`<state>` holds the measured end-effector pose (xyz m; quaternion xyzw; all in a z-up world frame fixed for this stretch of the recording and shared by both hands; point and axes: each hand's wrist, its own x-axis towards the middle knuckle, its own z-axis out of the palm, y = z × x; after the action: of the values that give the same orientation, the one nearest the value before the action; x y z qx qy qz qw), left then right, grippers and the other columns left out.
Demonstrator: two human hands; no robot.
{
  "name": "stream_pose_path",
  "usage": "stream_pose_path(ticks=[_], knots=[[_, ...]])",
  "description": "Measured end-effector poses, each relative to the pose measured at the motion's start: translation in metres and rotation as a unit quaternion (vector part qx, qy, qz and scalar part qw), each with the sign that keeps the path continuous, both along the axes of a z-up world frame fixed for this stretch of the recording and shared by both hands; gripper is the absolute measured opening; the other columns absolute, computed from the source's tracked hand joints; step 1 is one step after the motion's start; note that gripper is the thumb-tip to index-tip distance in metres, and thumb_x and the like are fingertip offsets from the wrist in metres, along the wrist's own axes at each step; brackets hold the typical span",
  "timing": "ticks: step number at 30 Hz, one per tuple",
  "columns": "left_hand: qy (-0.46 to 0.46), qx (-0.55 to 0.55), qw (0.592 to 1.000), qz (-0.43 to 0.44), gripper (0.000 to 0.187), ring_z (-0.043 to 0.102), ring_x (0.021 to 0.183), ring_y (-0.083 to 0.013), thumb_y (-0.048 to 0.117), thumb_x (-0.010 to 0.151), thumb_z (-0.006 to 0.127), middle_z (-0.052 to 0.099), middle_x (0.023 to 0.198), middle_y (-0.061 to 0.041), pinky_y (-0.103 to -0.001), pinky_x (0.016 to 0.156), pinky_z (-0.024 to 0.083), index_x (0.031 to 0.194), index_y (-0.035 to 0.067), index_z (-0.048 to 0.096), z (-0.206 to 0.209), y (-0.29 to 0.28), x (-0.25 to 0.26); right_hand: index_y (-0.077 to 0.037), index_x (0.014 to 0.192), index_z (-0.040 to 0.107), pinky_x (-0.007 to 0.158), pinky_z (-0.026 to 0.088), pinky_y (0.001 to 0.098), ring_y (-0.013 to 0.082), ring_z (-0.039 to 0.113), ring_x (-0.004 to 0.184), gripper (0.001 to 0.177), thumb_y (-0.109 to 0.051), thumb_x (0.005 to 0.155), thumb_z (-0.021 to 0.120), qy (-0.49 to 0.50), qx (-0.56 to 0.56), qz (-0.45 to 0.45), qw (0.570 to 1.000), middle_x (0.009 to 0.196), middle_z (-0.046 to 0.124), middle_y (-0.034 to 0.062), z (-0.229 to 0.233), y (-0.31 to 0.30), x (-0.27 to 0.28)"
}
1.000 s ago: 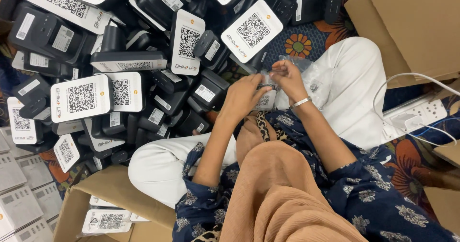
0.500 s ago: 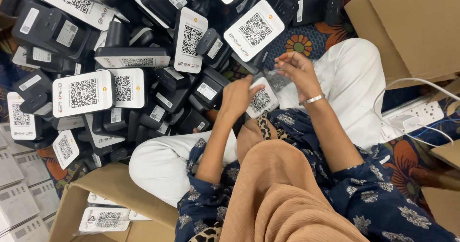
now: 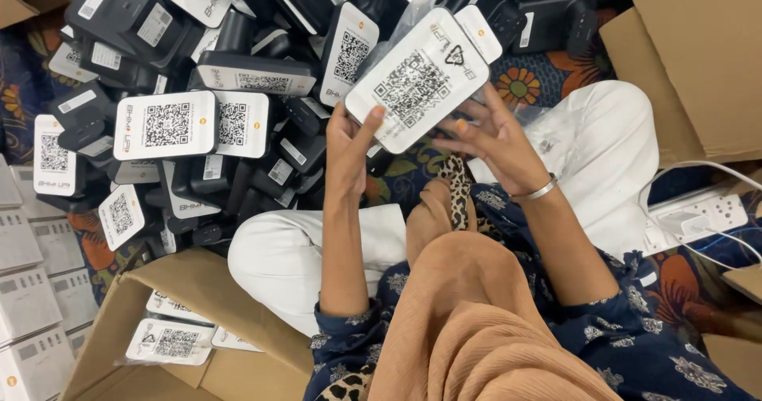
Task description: The person packs small electronic devices with QR codes into plastic bags and then places them into cardboard shipping boxes.
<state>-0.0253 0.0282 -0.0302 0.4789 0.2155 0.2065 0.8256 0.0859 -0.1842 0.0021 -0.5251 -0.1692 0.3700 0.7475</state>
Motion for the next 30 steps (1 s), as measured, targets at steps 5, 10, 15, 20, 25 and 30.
stream_pose_path(ticks=[5, 10, 15, 20, 25, 30], knots=[[-0.046, 0.084, 0.994, -0.048, 0.050, 0.064, 0.119, -0.0142, 0.008, 0.099, 0.076, 0.066, 0.131, -0.013, -0.028, 0.104, 0.054, 0.140, -0.005, 0.050, 0.006, -0.008, -0.017, -0.017, 0.166, 0.015, 0.097, 0.064, 0.0513, 0.0319, 0.065, 0.127, 0.079, -0.004, 0.103, 0.060, 0.026, 0.048, -0.008, 0.998, 0.146, 0.058, 0.0184, -0.004, 0.009, -0.014], [0.006, 0.197, 0.980, 0.023, 0.068, 0.065, 0.119, -0.0176, 0.008, 0.086, 0.082, 0.062, 0.128, -0.012, -0.032, 0.099, 0.059, 0.144, 0.001, 0.046, 0.040, -0.007, -0.041, -0.011, 0.165, 0.025, 0.098, 0.062, 0.0498, 0.0315, 0.065, 0.133, 0.070, -0.001, 0.107, 0.061, -0.004, 0.056, -0.004, 0.998, 0.151, 0.057, 0.0186, 0.000, 0.018, -0.031], [0.016, 0.439, 0.890, 0.124, 0.073, 0.060, 0.129, -0.0280, 0.013, 0.084, 0.089, 0.060, 0.139, -0.018, -0.040, 0.108, 0.051, 0.144, 0.003, 0.050, 0.062, 0.012, -0.085, -0.013, 0.162, 0.027, 0.091, 0.062, 0.0452, 0.0314, 0.069, 0.128, 0.066, -0.002, 0.106, 0.061, -0.025, 0.049, 0.055, 0.997, 0.144, 0.062, 0.0190, 0.015, 0.053, -0.052], [0.197, 0.432, 0.858, 0.196, 0.053, 0.074, 0.106, -0.0200, 0.053, 0.105, 0.061, 0.075, 0.115, -0.013, -0.033, 0.094, 0.057, 0.133, 0.008, 0.059, 0.088, 0.045, -0.163, -0.014, 0.166, 0.025, 0.094, 0.063, 0.0443, 0.0303, 0.068, 0.131, 0.068, -0.001, 0.111, 0.062, -0.128, 0.088, 0.182, 0.971, 0.151, 0.059, 0.0204, 0.029, 0.113, -0.102], [0.283, 0.366, 0.811, 0.359, 0.072, 0.069, 0.090, -0.0217, 0.067, 0.106, 0.033, 0.073, 0.099, -0.011, -0.033, 0.084, 0.050, 0.123, 0.004, 0.064, 0.066, 0.069, -0.270, -0.017, 0.165, 0.029, 0.095, 0.063, 0.0405, 0.0291, 0.069, 0.131, 0.066, 0.000, 0.111, 0.063, -0.195, 0.115, 0.315, 0.922, 0.158, 0.052, 0.0204, 0.054, 0.165, -0.196], [0.230, 0.262, 0.717, 0.604, 0.073, 0.059, 0.078, -0.0231, 0.056, 0.113, 0.039, 0.067, 0.084, -0.013, -0.040, 0.075, 0.050, 0.089, -0.008, 0.063, -0.002, 0.082, -0.408, -0.019, 0.163, 0.026, 0.092, 0.066, 0.0354, 0.0302, 0.071, 0.125, 0.070, -0.004, 0.107, 0.065, -0.390, 0.131, 0.368, 0.834, 0.162, 0.050, 0.0207, 0.054, 0.185, -0.315]])
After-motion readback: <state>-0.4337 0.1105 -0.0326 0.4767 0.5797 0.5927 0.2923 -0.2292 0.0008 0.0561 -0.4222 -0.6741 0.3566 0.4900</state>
